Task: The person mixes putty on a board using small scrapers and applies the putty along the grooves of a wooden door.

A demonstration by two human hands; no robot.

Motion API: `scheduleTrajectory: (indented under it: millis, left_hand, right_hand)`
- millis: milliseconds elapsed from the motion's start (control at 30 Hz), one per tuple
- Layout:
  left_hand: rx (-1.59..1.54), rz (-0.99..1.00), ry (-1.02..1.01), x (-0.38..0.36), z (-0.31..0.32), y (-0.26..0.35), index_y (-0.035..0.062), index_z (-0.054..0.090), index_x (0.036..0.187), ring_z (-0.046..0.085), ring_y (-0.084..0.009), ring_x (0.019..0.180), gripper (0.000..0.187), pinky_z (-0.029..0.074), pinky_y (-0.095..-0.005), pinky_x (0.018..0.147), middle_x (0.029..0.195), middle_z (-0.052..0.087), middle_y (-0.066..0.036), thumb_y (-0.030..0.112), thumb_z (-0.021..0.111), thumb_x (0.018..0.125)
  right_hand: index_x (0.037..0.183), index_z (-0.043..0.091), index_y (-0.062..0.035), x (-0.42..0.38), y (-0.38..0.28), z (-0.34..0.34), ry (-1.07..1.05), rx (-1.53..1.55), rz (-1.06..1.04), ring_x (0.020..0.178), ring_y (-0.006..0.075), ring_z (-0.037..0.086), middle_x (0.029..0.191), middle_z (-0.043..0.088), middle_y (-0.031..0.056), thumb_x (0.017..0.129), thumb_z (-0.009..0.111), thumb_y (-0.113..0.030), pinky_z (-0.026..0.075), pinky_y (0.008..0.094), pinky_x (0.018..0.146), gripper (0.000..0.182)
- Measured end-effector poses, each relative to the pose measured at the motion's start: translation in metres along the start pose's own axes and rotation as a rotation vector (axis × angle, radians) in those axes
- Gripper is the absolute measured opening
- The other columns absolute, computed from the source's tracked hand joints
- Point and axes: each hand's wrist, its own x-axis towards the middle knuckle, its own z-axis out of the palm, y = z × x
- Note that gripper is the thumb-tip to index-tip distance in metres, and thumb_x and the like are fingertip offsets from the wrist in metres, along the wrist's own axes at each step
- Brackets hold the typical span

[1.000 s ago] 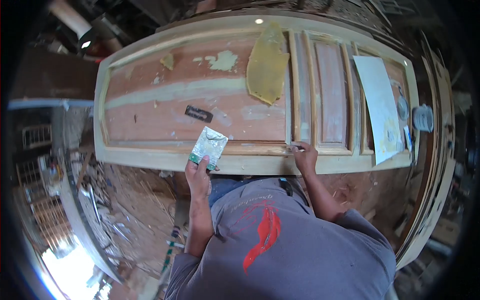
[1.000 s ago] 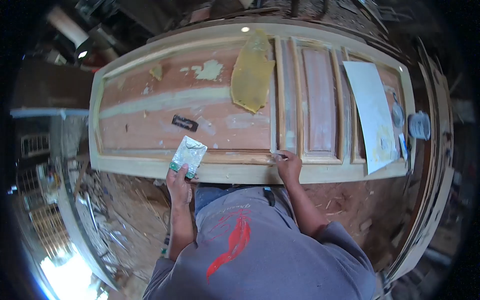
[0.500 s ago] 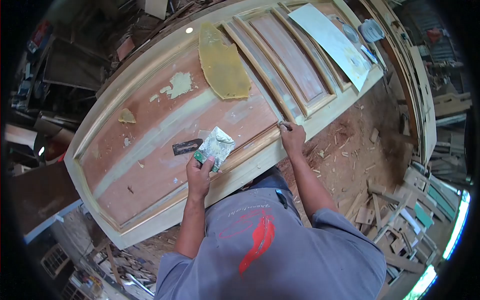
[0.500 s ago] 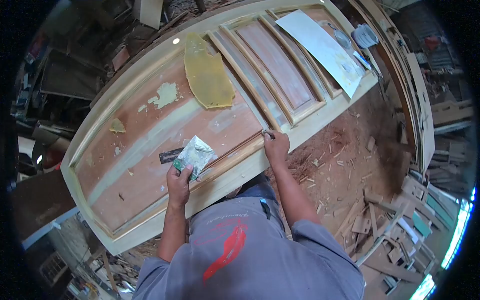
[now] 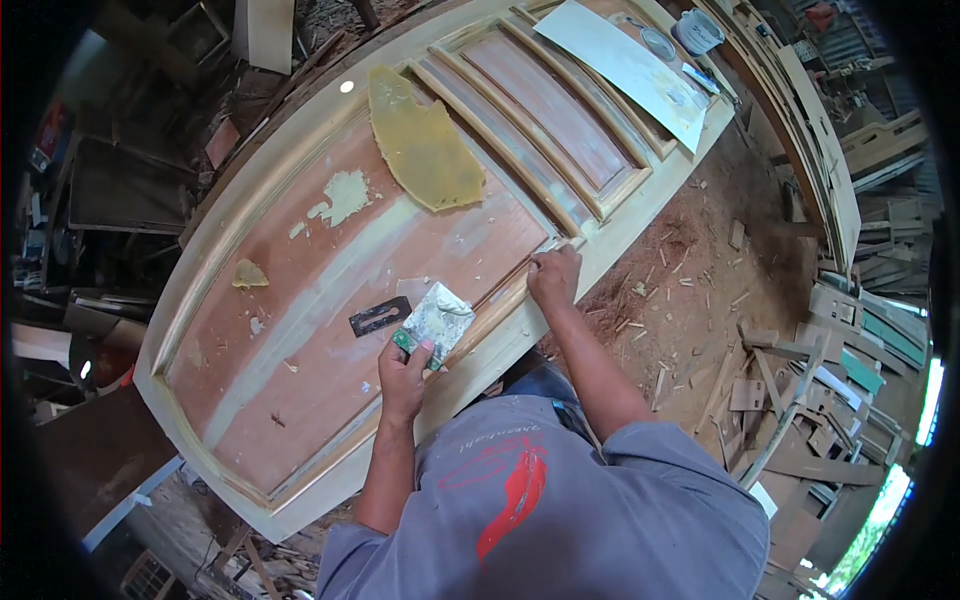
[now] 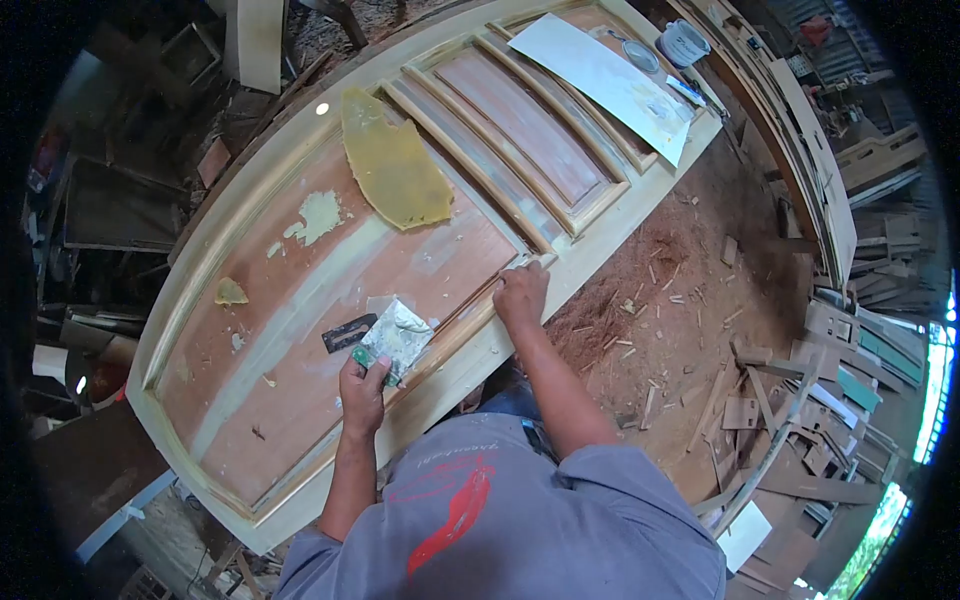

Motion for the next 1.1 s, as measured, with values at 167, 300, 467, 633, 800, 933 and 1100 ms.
scheduleTrajectory:
  millis: [167, 300, 467, 633, 800, 933, 1100]
  left_hand:
    - [0.009, -0.018, -0.036, 0.008, 0.000, 0.000, -0.0046, 0.065, 0.129, 0.071, -0.0150, 0.085, 0.031, 0.064, -0.0326, 0.066, 0.108, 0.074, -0.010, 0.008, 0.065, 0.102]
    - [0.010, -0.034, -0.052, 0.011, 0.001, 0.003, -0.0045, 0.065, 0.129, 0.071, -0.0150, 0.085, 0.030, 0.064, -0.0325, 0.066, 0.107, 0.074, -0.010, 0.008, 0.066, 0.101]
    - [0.020, -0.056, -0.047, 0.013, -0.003, 0.005, -0.0039, 0.066, 0.128, 0.071, -0.0150, 0.085, 0.028, 0.064, -0.0323, 0.066, 0.107, 0.074, -0.010, 0.007, 0.066, 0.102]
    - [0.020, -0.062, -0.018, 0.014, -0.008, 0.007, -0.0038, 0.066, 0.127, 0.071, -0.0150, 0.085, 0.028, 0.064, -0.0320, 0.066, 0.107, 0.074, -0.010, 0.007, 0.066, 0.102]
    - [-0.004, -0.053, -0.043, 0.016, -0.012, 0.008, -0.0034, 0.066, 0.127, 0.072, -0.0150, 0.084, 0.028, 0.064, -0.0315, 0.066, 0.107, 0.075, -0.009, 0.008, 0.066, 0.102]
    - [-0.030, -0.054, -0.030, 0.017, -0.010, 0.007, -0.0029, 0.067, 0.126, 0.071, -0.0147, 0.084, 0.027, 0.063, -0.0315, 0.065, 0.106, 0.075, -0.009, 0.008, 0.066, 0.102]
    - [-0.052, -0.042, -0.034, 0.017, -0.014, 0.007, -0.0029, 0.066, 0.125, 0.071, -0.0146, 0.083, 0.025, 0.063, -0.0318, 0.066, 0.105, 0.074, -0.009, 0.008, 0.066, 0.102]
  right_hand:
    - [0.094, 0.085, -0.0113, 0.005, -0.001, -0.036, -0.118, 0.194, 0.228, 0.096, 0.0364, 0.063, 0.090, 0.077, 0.0121, 0.081, 0.079, -0.020, 0.049, 0.0475, 0.093, 0.017]
    - [0.096, 0.085, -0.0091, 0.031, 0.031, -0.038, 0.002, 0.167, 0.314, 0.098, 0.0370, 0.063, 0.094, 0.078, 0.0147, 0.081, 0.079, -0.019, 0.050, 0.0451, 0.094, 0.019]
    - [0.096, 0.083, -0.0068, 0.043, 0.041, -0.020, 0.011, 0.128, 0.181, 0.098, 0.0369, 0.062, 0.095, 0.077, 0.0162, 0.082, 0.079, -0.015, 0.051, 0.0443, 0.093, 0.016]
    - [0.092, 0.081, -0.0073, 0.041, 0.023, -0.026, -0.051, -0.033, 0.137, 0.096, 0.0390, 0.064, 0.092, 0.073, 0.0194, 0.084, 0.076, -0.012, 0.051, 0.0486, 0.089, 0.011]
    - [0.090, 0.081, -0.0086, 0.025, 0.019, -0.014, -0.109, 0.049, 0.078, 0.093, 0.0419, 0.064, 0.090, 0.070, 0.0227, 0.084, 0.076, -0.013, 0.052, 0.0515, 0.087, 0.009]
    - [0.094, 0.082, -0.0065, 0.003, -0.005, -0.016, -0.151, 0.106, 0.160, 0.092, 0.0403, 0.068, 0.092, 0.073, 0.0230, 0.086, 0.078, -0.017, 0.055, 0.0502, 0.087, 0.014]
    - [0.103, 0.084, -0.0066, 0.017, 0.010, -0.035, -0.110, 0.346, 0.449, 0.085, 0.0384, 0.072, 0.089, 0.074, 0.0234, 0.086, 0.080, -0.021, 0.057, 0.0464, 0.082, 0.023]
